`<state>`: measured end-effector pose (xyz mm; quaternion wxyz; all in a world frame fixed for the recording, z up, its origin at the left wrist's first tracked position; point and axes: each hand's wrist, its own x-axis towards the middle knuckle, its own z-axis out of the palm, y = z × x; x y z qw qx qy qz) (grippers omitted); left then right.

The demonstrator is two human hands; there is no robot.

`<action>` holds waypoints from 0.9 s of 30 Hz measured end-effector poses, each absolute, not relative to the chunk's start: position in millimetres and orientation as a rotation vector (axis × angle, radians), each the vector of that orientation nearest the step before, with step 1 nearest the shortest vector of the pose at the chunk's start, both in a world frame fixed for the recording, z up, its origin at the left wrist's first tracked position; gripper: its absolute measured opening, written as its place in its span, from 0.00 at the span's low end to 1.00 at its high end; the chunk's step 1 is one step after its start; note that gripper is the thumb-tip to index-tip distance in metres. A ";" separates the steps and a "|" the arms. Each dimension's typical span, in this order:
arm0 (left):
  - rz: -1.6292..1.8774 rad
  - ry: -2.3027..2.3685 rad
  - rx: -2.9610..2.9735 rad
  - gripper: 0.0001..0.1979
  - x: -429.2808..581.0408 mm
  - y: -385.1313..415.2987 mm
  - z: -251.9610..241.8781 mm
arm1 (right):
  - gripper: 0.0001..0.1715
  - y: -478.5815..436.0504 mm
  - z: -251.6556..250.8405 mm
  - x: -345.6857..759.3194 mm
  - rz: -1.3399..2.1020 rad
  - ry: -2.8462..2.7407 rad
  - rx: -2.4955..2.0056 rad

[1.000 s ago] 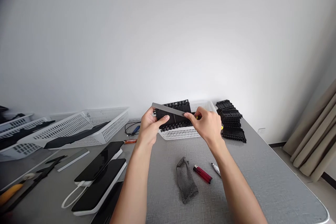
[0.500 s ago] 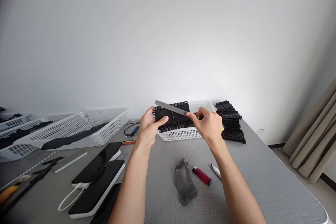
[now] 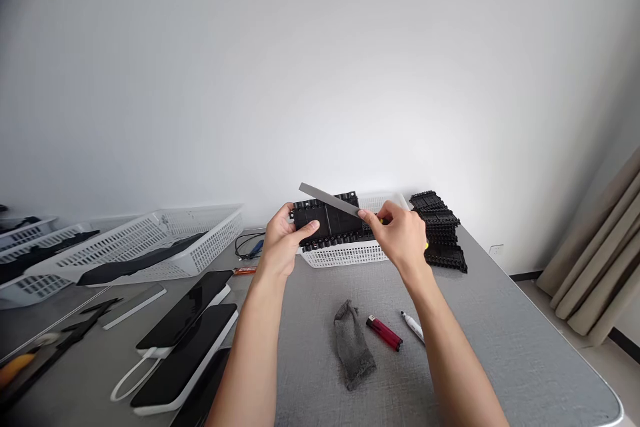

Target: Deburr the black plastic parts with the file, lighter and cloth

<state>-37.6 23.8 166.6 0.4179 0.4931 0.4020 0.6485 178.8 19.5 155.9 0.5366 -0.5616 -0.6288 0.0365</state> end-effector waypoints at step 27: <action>1.619 1.033 1.220 0.27 -33.6 24.1 164.8 | 0.33 16.0 156.3 183.9 0.050 -1.566 -1.439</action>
